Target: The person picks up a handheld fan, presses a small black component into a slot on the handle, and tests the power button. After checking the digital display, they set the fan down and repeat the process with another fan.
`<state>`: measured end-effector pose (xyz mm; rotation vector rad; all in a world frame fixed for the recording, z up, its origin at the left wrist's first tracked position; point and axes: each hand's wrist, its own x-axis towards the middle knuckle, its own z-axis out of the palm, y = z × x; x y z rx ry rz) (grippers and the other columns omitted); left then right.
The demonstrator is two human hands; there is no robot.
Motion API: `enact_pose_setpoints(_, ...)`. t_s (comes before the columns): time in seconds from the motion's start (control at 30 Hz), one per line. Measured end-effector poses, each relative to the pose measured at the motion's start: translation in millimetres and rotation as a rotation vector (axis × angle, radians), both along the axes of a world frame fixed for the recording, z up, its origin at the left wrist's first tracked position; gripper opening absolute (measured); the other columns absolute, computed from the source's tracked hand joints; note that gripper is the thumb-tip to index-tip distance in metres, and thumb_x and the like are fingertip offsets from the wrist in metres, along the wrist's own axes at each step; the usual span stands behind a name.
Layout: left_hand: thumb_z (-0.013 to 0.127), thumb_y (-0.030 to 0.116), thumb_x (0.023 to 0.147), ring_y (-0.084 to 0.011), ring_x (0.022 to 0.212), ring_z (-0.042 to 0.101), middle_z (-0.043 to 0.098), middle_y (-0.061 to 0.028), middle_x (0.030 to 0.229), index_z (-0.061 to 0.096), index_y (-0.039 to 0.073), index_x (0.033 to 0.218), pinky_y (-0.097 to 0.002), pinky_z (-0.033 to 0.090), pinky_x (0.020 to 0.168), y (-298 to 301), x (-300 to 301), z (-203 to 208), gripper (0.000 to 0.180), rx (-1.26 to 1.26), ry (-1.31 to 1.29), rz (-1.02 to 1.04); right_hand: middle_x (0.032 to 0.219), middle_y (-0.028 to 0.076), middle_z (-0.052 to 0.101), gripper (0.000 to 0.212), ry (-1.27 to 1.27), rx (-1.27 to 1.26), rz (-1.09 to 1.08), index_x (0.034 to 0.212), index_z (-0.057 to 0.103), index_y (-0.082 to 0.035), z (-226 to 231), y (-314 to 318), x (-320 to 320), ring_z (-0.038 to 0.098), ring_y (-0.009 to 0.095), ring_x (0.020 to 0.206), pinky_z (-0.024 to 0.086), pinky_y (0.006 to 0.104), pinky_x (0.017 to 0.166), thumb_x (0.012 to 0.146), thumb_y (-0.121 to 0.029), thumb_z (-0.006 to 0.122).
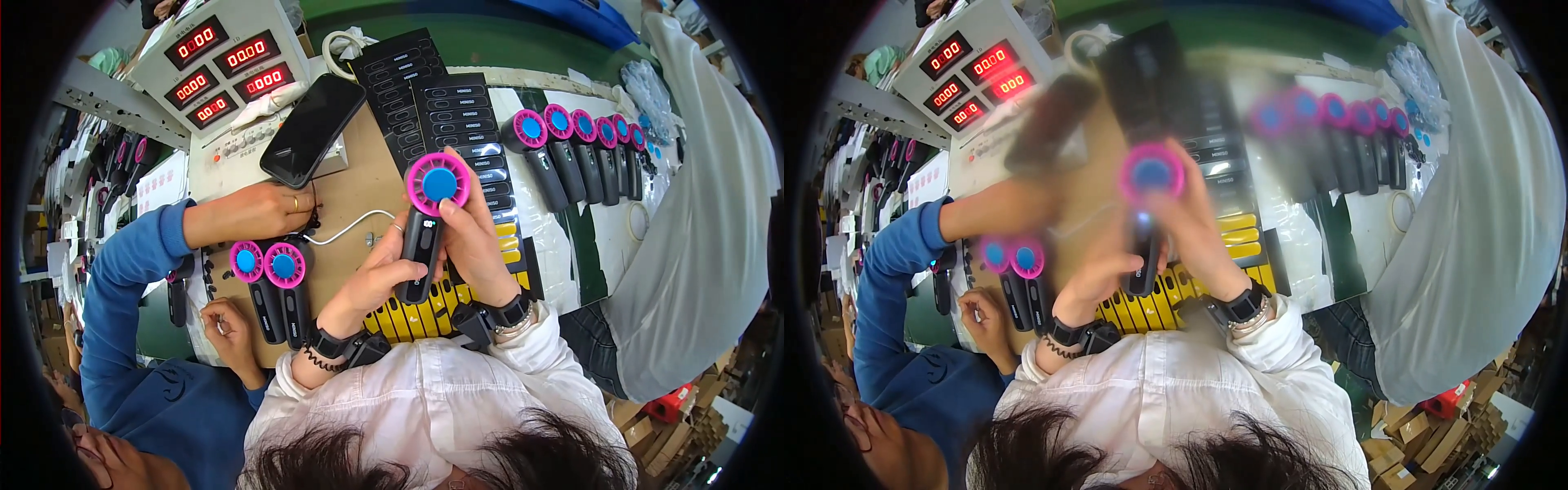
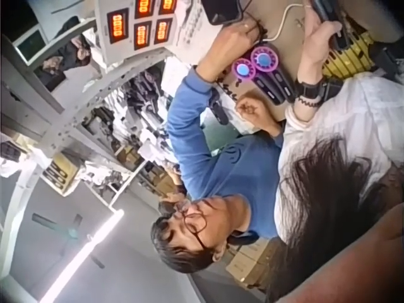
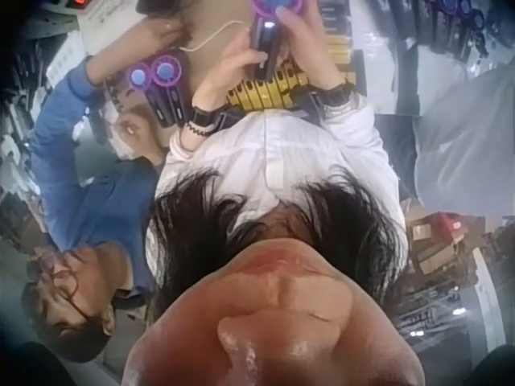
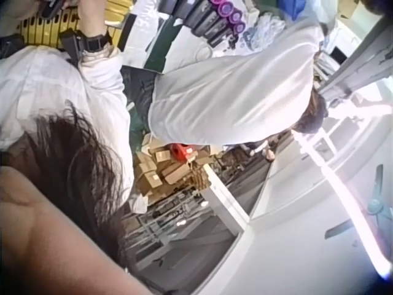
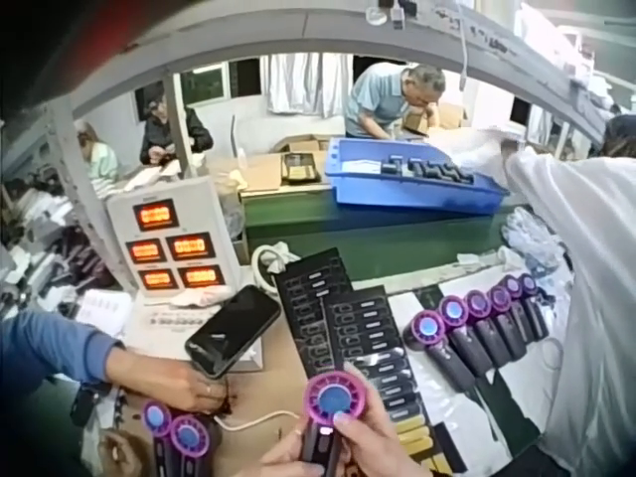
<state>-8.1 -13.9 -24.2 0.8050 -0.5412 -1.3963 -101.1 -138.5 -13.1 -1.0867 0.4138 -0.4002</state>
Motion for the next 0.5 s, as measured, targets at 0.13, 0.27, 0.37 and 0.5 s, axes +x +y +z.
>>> enact_pose_setpoints(0.13, 0.053, 0.004, 0.076, -0.0155, 0.091, 0.052, 0.048, -0.0084, 0.103, 0.016, 0.004, 0.135, -0.0289, 0.044, 0.080, 1.3, -0.8, -1.3, 0.070, 0.014, -0.086, -0.028, 0.119, 0.013, 0.050, 0.051, -0.038, -0.041, -0.061, 0.138, 0.025, -0.010, -3.0, -2.7, 4.8, 0.056, 0.023, 0.105, 0.048, 0.0319, 0.084, 0.091, -0.014, 0.046)
enact_pose_setpoints(0.27, 0.054, 0.003, 0.077, -0.0143, 0.090, 0.051, 0.047, -0.0078, 0.103, 0.017, 0.003, 0.134, -0.0282, 0.043, 0.080, -0.2, -5.1, 1.8, 0.068, 0.032, -0.180, -0.001, 0.115, 0.012, 0.052, 0.046, 0.014, -0.107, -0.119, 0.135, 0.031, -0.008, 1.1, 0.6, 6.6, 0.058, 0.022, 0.100, 0.048, 0.0322, 0.084, 0.093, -0.017, 0.045)
enact_pose_setpoints(0.37, 0.055, 0.003, 0.077, -0.0137, 0.090, 0.051, 0.047, -0.0076, 0.102, 0.018, 0.002, 0.134, -0.0279, 0.043, 0.080, 0.5, -5.8, 2.2, 0.068, 0.039, -0.205, 0.018, 0.114, 0.012, 0.053, 0.044, 0.040, -0.123, -0.139, 0.134, 0.032, -0.008, 0.8, 2.4, 7.6, 0.058, 0.022, 0.098, 0.048, 0.0326, 0.084, 0.093, -0.018, 0.045)
enact_pose_setpoints(0.5, 0.055, 0.003, 0.077, -0.0132, 0.090, 0.050, 0.047, -0.0073, 0.102, 0.018, 0.001, 0.134, -0.0276, 0.042, 0.081, 1.4, -5.2, 0.6, 0.068, 0.038, -0.196, 0.033, 0.114, 0.011, 0.053, 0.043, 0.036, -0.117, -0.133, 0.134, 0.033, -0.008, -2.9, 2.9, 9.2, 0.058, 0.021, 0.097, 0.048, 0.0327, 0.084, 0.094, -0.020, 0.045)
